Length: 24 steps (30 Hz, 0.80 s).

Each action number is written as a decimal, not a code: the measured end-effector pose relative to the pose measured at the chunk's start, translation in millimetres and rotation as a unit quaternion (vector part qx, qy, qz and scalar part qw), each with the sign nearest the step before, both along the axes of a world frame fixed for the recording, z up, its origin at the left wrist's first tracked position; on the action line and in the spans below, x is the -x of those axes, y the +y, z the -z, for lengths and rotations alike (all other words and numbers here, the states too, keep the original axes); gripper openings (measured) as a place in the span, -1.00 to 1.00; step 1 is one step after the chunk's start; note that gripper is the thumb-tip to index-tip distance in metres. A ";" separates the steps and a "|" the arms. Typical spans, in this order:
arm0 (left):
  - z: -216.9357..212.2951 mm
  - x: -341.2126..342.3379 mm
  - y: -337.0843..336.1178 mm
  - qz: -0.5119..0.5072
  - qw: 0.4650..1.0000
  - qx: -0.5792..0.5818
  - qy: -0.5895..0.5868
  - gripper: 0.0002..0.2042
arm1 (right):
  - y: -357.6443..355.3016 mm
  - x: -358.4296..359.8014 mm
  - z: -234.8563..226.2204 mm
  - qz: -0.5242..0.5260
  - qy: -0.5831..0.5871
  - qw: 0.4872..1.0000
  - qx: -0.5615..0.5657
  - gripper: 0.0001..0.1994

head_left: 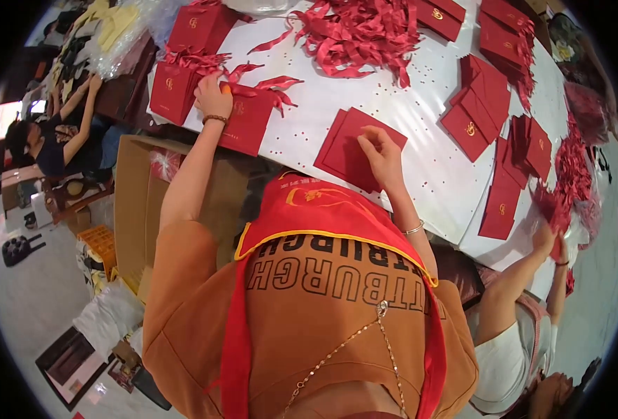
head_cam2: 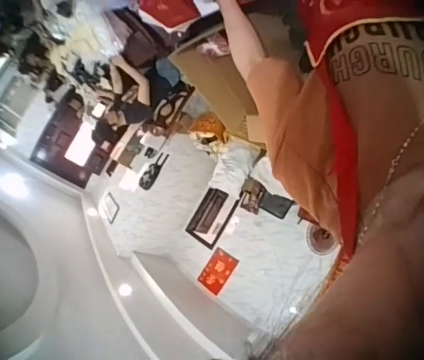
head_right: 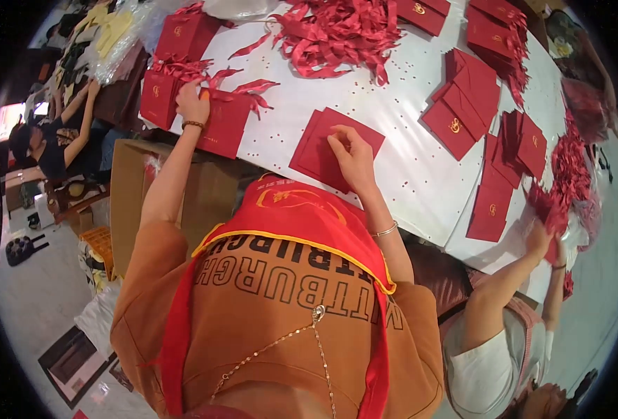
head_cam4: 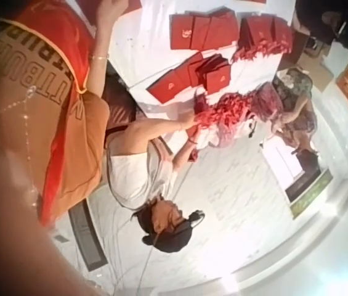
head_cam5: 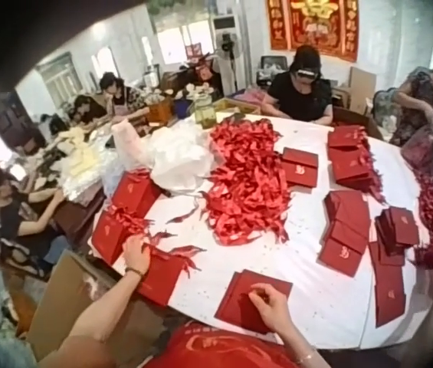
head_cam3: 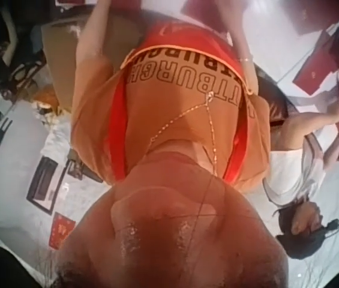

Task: Tying red ribbons onto red envelopes at a workstation.

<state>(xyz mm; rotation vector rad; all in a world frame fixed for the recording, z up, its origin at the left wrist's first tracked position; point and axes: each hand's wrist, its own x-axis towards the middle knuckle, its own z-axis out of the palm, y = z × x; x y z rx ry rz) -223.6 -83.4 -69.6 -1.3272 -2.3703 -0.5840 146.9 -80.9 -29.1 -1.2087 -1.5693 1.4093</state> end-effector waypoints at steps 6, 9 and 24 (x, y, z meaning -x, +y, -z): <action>-21.9 -106.4 80.6 0.451 0.882 -0.004 -0.133 -0.81 | -5.7 0.1 1.6 -0.004 -0.036 0.999 -0.024 -0.81; -0.4 -163.7 104.6 0.462 0.879 0.042 -0.106 -0.81 | -9.5 3.4 4.6 -0.008 -0.051 0.998 -0.039 -0.82; -77.7 -161.2 16.9 0.350 0.687 0.151 -0.619 -0.84 | 32.9 -24.4 5.7 0.012 -0.278 0.928 -0.248 -0.68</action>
